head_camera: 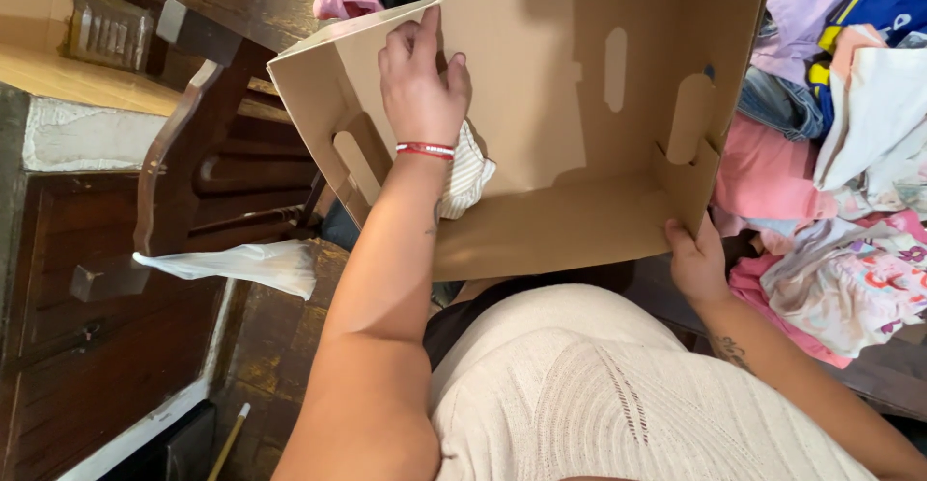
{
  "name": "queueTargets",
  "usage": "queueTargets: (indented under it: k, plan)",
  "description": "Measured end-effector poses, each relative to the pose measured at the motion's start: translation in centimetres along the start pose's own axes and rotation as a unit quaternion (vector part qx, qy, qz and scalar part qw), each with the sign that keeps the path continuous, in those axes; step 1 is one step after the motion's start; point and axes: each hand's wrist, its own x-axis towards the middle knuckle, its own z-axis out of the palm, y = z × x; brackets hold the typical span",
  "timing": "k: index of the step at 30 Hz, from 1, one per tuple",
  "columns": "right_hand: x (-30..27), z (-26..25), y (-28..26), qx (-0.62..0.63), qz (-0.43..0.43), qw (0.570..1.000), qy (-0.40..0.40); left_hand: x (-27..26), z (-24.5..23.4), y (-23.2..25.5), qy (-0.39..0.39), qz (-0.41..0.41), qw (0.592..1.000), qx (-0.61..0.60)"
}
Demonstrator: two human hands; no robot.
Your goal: Sorting through a pile of mixed clothing items and placing selected pieces into a cardboard box.
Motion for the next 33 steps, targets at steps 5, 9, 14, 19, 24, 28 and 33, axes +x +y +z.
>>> queueTargets:
  k: [5,9,14,19,24,28,33]
  plan:
    - [0.0,0.0,0.3,0.003,0.004,1.000,-0.002,-0.4,0.6,0.1,0.015,0.051,0.998,-0.021]
    - [-0.1,0.2,-1.1,0.024,-0.002,1.000,-0.001,-1.4,1.1,-0.4,0.011,0.063,0.998,-0.013]
    - [0.0,0.1,-0.9,0.002,-0.006,1.000,0.004,-1.9,0.7,-0.6,0.019,0.082,0.996,-0.019]
    - [0.0,0.2,-0.7,0.028,-0.007,1.000,0.005,-2.2,0.5,-0.8,0.021,0.075,0.996,-0.032]
    - [0.2,0.3,-1.8,0.036,-0.013,0.999,0.006,-2.7,0.3,-1.4,-0.053,0.044,0.997,-0.045]
    - [0.5,0.3,-3.3,0.046,0.003,0.999,0.003,-4.5,-0.8,-0.7,-0.085,0.088,0.990,-0.068]
    - [0.7,0.3,-1.2,0.007,-0.061,0.998,0.002,-9.4,1.1,-1.0,-0.133,0.287,0.948,0.025]
